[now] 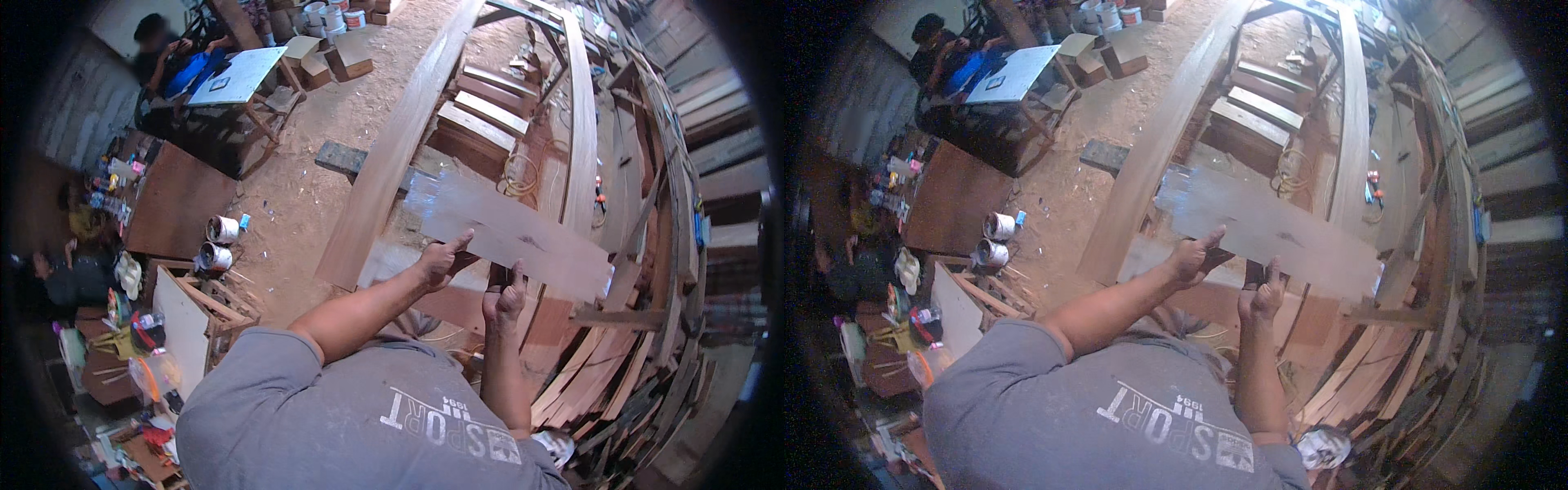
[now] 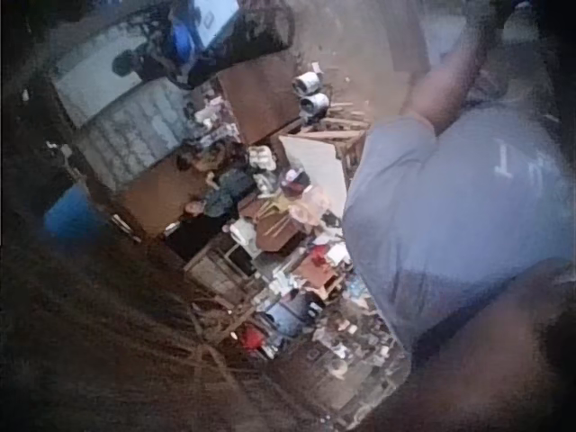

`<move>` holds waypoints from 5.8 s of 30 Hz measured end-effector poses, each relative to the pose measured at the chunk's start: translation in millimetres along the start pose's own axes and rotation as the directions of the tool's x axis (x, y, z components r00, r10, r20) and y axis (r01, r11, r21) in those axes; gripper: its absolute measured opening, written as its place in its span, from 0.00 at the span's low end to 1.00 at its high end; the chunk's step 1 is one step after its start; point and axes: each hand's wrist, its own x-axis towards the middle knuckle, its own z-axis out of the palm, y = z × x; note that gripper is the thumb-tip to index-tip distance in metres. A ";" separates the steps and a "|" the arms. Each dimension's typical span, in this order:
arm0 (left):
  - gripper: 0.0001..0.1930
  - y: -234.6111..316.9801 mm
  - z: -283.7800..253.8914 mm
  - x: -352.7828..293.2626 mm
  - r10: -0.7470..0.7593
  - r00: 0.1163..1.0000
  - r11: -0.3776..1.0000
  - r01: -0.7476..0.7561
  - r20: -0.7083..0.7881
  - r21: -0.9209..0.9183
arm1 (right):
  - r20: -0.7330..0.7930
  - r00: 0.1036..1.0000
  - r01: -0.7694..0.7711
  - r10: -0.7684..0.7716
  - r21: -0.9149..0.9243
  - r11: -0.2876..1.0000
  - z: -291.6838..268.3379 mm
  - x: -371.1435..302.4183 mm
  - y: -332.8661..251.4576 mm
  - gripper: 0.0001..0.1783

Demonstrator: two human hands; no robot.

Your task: The person assembles a wooden frame by placing planks into a jig, using a nail gun to fasten them, and smoothing surfaces with a hand plane and sanding block. The person repeatedly positions and secures planks within the frame structure.

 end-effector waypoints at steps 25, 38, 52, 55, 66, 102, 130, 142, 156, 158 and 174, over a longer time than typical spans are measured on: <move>0.20 64.6 -173.0 -203.8 0.085 0.996 0.315 -0.004 -0.024 0.949 | -0.186 0.948 0.158 -0.260 -0.434 0.887 -51.8 -154.7 72.9 0.20; 0.51 119.2 -251.0 -129.2 0.303 0.932 0.213 0.139 -0.200 0.967 | -0.158 0.921 0.192 -0.356 -0.612 0.767 -78.5 -169.7 91.9 0.23; 0.55 121.1 -237.7 -132.9 0.328 0.911 0.117 0.224 -0.251 0.967 | -0.192 0.893 0.238 -0.407 -0.565 0.790 -95.8 -182.4 81.5 0.21; 0.57 122.9 -236.4 -132.4 0.325 0.918 0.141 0.191 -0.228 0.971 | -0.200 0.885 0.243 -0.420 -0.571 0.784 -92.8 -185.0 80.6 0.22; 0.66 132.1 -243.7 -101.4 0.387 0.897 0.117 0.179 -0.211 0.977 | -0.242 0.881 0.250 -0.406 -0.491 0.834 -61.6 -191.1 69.9 0.23; 0.32 126.8 -249.9 -113.6 0.724 0.689 -0.022 -0.031 0.038 0.999 | -0.240 0.898 0.218 -0.369 -0.486 0.846 -59.2 -155.7 83.8 0.21; 0.38 131.4 -264.1 -120.3 0.458 0.873 0.414 -0.043 -0.167 0.909 | -0.275 0.885 0.237 -0.376 -0.429 0.872 -37.2 -169.5 91.2 0.22; 0.23 148.2 -251.4 -111.0 0.755 0.656 0.083 -0.119 0.016 0.989 | 0.068 0.768 0.374 -0.637 -0.855 0.359 -92.1 -190.5 84.2 0.25; 0.13 38.8 -42.7 -58.9 0.501 0.724 0.124 -0.603 0.475 0.788 | -0.372 0.432 0.478 -0.821 -0.678 0.559 -149.5 -279.7 -156.6 0.28; 0.12 2.8 -10.4 -45.2 0.435 0.698 0.048 -0.649 0.569 0.759 | -0.328 0.268 0.523 -0.906 -0.740 0.423 -176.1 -306.6 -202.9 0.30; 0.13 -225.6 196.3 -51.1 -0.121 0.664 0.086 -0.733 0.738 0.674 | -0.021 0.111 0.145 -0.994 -0.989 0.037 -229.5 -376.5 -389.6 0.20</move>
